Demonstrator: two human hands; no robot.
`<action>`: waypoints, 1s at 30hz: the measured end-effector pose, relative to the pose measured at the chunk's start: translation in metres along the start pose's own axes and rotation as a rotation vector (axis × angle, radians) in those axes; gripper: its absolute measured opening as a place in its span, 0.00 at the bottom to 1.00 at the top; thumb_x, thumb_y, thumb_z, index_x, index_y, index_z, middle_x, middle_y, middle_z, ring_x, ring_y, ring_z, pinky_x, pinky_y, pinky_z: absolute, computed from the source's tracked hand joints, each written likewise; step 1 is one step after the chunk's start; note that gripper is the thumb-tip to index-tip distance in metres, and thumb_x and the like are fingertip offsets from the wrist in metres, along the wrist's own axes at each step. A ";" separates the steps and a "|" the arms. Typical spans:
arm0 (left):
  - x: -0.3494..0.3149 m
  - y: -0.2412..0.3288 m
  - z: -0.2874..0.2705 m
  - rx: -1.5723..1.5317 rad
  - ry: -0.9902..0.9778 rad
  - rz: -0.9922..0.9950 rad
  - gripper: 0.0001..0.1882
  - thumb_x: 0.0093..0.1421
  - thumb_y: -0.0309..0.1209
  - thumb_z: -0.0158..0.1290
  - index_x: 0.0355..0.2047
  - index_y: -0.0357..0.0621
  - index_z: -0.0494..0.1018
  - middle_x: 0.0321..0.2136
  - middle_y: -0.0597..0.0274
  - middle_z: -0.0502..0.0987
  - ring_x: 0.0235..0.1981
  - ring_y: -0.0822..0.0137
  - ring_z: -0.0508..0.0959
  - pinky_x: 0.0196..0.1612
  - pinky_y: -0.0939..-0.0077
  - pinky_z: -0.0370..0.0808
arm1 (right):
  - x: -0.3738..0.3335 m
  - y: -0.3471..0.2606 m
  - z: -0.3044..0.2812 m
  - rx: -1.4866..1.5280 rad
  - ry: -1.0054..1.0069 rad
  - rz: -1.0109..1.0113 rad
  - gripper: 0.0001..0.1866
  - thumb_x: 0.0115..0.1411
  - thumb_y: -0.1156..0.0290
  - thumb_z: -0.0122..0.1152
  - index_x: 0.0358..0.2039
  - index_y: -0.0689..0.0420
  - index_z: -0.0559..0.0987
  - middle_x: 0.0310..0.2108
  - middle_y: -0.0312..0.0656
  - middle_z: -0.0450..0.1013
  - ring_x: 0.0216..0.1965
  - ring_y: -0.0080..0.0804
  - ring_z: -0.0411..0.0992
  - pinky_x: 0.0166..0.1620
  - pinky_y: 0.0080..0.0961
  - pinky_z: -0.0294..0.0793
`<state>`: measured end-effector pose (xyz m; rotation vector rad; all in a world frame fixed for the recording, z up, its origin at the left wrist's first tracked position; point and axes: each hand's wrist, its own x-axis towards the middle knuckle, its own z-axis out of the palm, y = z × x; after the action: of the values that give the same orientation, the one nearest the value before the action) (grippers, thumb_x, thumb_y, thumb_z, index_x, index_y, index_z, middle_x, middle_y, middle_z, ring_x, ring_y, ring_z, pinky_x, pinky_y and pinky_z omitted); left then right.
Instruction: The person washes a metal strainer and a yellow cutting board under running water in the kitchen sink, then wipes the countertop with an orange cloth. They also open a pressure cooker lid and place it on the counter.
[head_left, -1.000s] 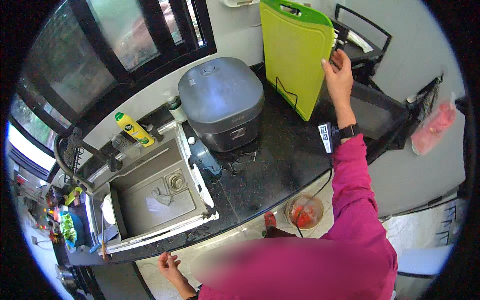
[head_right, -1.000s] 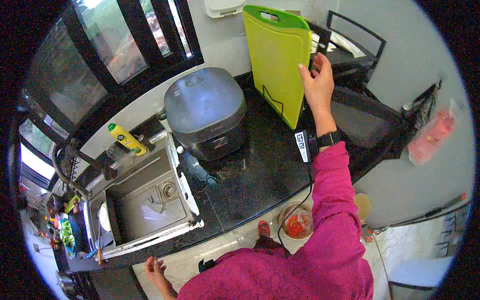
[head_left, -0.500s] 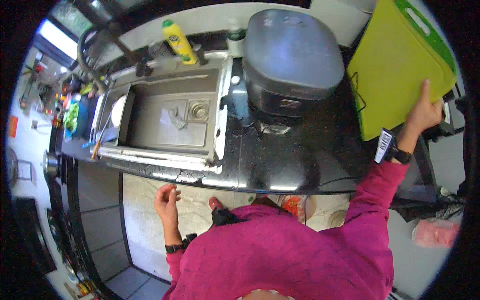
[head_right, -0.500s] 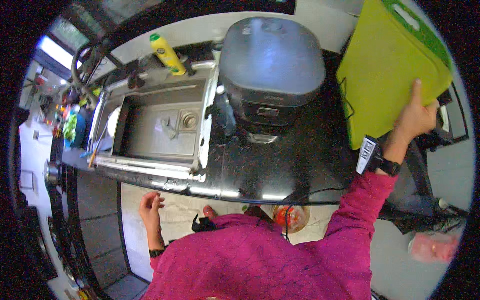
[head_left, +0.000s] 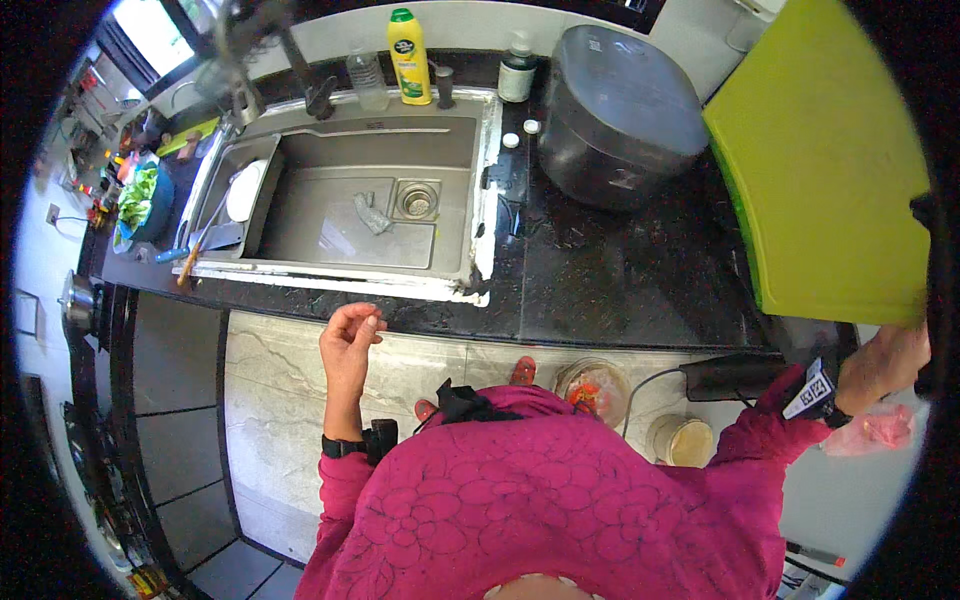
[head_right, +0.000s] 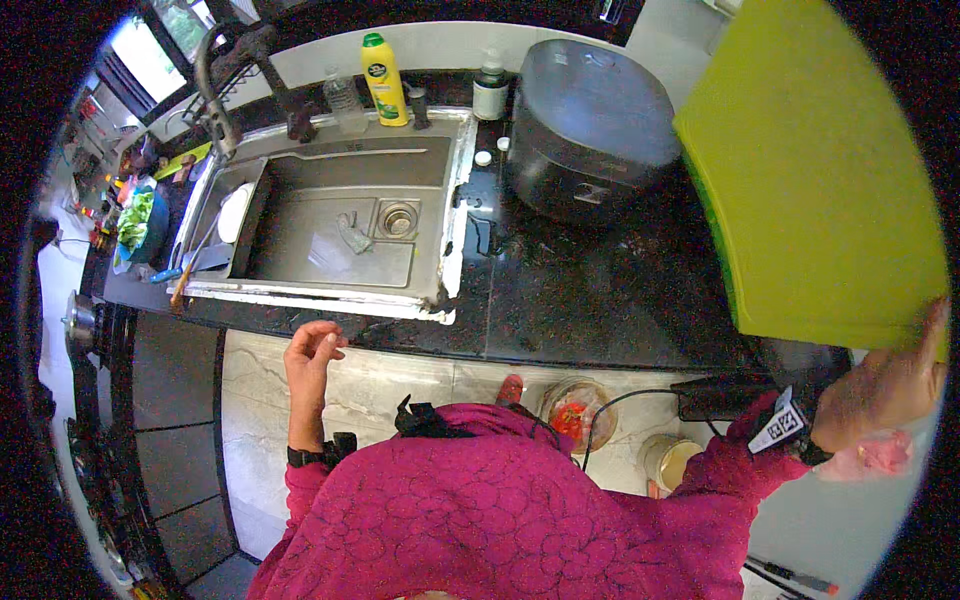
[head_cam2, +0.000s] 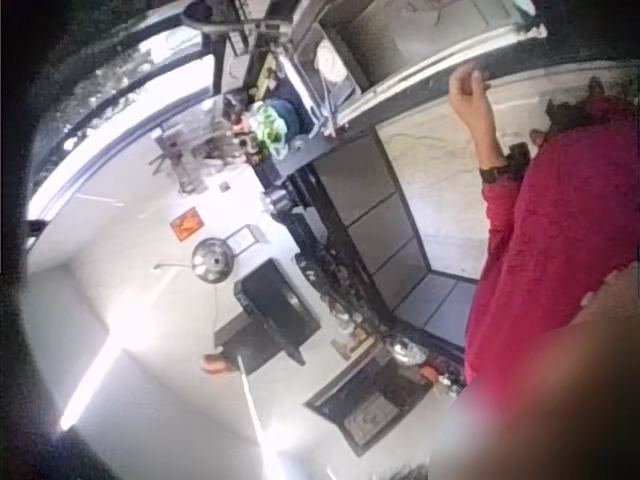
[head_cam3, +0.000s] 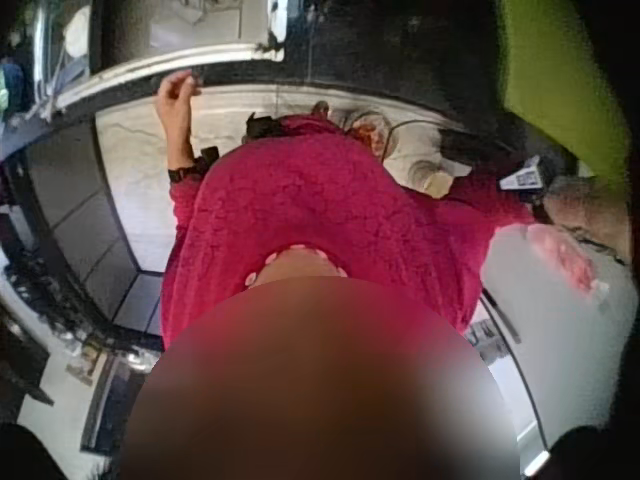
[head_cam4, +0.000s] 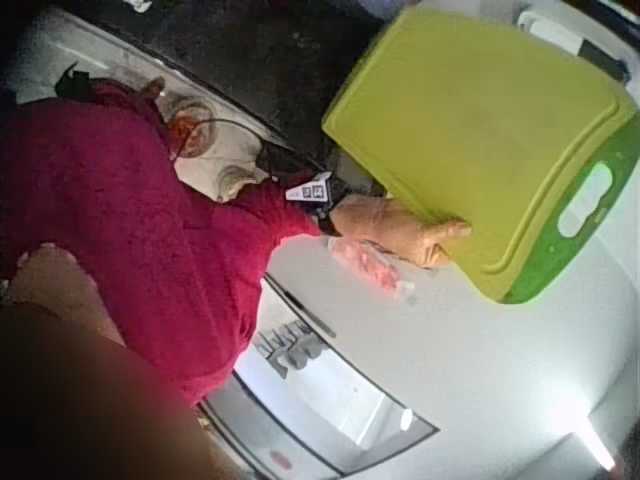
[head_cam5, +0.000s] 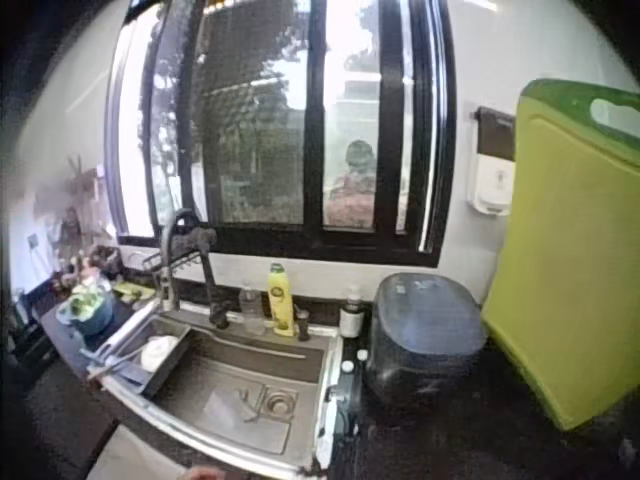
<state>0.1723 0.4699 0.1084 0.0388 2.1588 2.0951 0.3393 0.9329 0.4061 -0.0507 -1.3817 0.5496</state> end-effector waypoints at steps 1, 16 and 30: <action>0.000 0.002 -0.009 -0.035 -0.009 0.005 0.05 0.57 0.25 0.53 0.35 0.40 0.72 0.32 0.63 0.76 0.30 0.72 0.77 0.30 0.82 0.72 | -0.004 -0.020 0.005 0.050 0.125 0.111 0.11 0.56 0.69 0.60 0.34 0.63 0.77 0.30 0.46 0.75 0.27 0.35 0.71 0.34 0.27 0.73; -0.072 0.021 -0.181 -0.585 -0.118 -0.007 0.28 0.61 0.51 0.41 0.51 0.41 0.63 0.45 0.50 0.71 0.44 0.58 0.74 0.37 0.66 0.76 | -0.255 -0.194 0.163 0.366 -1.018 -0.150 0.14 0.45 0.79 0.63 0.35 0.60 0.77 0.32 0.46 0.76 0.32 0.39 0.77 0.35 0.27 0.75; -0.147 -0.059 -0.218 -0.812 0.184 -0.423 0.22 0.63 0.42 0.42 0.54 0.46 0.62 0.50 0.56 0.69 0.50 0.59 0.71 0.51 0.62 0.69 | -0.474 -0.255 0.172 0.707 -1.414 -0.941 0.17 0.50 0.66 0.51 0.41 0.56 0.73 0.35 0.38 0.68 0.41 0.36 0.69 0.38 0.28 0.71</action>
<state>0.2981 0.2346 0.0664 -0.6404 1.0852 2.5626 0.2246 0.4733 0.0976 1.7610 -2.1702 0.1666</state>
